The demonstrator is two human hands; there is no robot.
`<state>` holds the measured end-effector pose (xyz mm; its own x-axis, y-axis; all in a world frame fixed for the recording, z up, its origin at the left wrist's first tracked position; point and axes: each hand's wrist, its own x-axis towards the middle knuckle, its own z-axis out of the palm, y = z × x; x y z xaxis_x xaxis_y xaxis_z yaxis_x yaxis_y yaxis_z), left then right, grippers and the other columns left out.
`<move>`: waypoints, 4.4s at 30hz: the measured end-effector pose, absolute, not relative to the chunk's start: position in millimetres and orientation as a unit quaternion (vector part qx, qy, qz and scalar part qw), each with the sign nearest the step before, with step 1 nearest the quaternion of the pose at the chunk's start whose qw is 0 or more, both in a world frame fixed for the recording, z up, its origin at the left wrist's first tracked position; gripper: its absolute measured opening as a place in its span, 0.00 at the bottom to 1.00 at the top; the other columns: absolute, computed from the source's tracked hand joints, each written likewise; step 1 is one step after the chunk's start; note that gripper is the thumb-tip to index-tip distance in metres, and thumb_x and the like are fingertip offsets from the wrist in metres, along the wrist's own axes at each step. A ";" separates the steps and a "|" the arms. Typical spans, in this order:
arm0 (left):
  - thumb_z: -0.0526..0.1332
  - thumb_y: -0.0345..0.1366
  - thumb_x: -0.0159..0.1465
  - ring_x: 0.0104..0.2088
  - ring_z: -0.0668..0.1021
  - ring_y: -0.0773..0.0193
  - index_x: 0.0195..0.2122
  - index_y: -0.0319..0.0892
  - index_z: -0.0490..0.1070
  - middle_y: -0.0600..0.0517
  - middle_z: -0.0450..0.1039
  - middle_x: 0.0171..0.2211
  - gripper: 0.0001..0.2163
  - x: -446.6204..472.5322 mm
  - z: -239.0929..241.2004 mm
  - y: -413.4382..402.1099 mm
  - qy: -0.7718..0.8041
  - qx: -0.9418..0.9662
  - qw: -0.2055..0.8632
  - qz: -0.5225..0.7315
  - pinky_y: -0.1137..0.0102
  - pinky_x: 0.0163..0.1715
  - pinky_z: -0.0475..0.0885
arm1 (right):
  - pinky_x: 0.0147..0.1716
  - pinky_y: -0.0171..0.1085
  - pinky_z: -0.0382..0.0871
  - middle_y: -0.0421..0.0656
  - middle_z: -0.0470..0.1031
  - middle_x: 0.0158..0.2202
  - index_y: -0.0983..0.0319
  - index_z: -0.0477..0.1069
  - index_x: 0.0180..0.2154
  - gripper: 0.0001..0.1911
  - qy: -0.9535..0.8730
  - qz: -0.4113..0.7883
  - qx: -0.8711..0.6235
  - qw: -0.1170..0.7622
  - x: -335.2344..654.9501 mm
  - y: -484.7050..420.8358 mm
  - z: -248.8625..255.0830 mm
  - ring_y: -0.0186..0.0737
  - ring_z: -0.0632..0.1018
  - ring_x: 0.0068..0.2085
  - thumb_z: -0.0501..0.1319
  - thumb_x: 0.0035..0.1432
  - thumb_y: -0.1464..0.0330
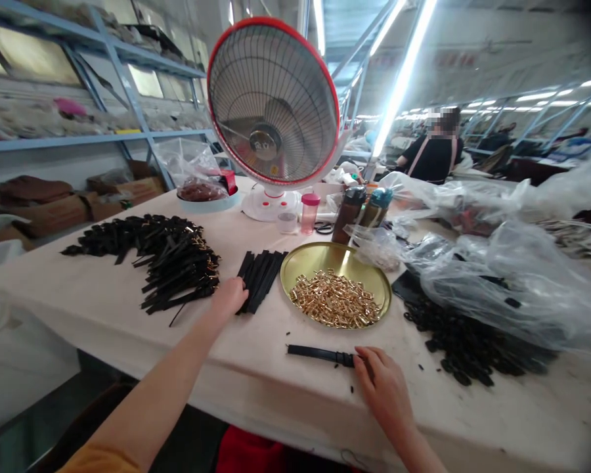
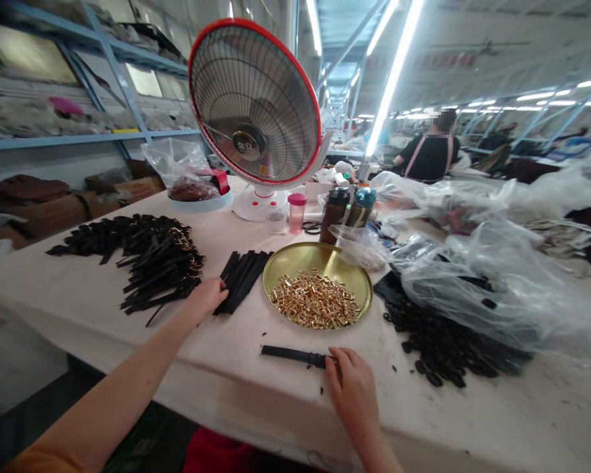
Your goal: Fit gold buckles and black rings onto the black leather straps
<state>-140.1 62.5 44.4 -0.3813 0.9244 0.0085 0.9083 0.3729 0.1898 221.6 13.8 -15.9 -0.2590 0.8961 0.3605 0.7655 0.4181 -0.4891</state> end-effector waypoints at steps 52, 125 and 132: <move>0.61 0.42 0.51 0.24 0.70 0.67 0.45 0.43 0.62 0.55 0.68 0.26 0.21 42.3 44.8 -34.7 0.511 0.359 0.668 0.405 0.72 0.27 0.65 | 0.53 0.46 0.49 0.45 0.64 0.53 0.57 0.67 0.48 0.17 -0.806 -0.097 -0.555 0.183 338.9 75.7 -9.8 0.45 0.61 0.55 0.51 0.57 0.65; 0.49 0.37 0.59 0.25 0.69 0.66 0.35 0.40 0.69 0.53 0.69 0.25 0.11 41.5 68.2 -59.1 0.523 0.665 0.501 0.182 0.75 0.25 0.59 | 0.28 0.34 0.63 0.37 0.70 0.20 0.62 0.69 0.27 0.13 -0.505 0.643 -0.486 0.310 217.5 -29.9 28.4 0.33 0.69 0.25 0.66 0.40 0.62; 0.45 0.39 0.62 0.22 0.65 0.69 0.56 0.41 0.52 0.57 0.62 0.22 0.21 40.9 70.3 -60.4 0.511 0.564 0.593 0.262 0.74 0.25 0.61 | 0.27 0.33 0.61 0.36 0.68 0.19 0.62 0.66 0.26 0.14 -0.438 0.701 -0.454 0.332 206.6 -30.1 27.8 0.31 0.67 0.22 0.65 0.43 0.60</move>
<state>40.9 -60.4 70.3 0.3404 0.8871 -0.3116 0.2666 0.2268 0.9368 206.6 -30.1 27.8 -0.3677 0.8634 -0.3455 -0.0684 -0.3956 -0.9159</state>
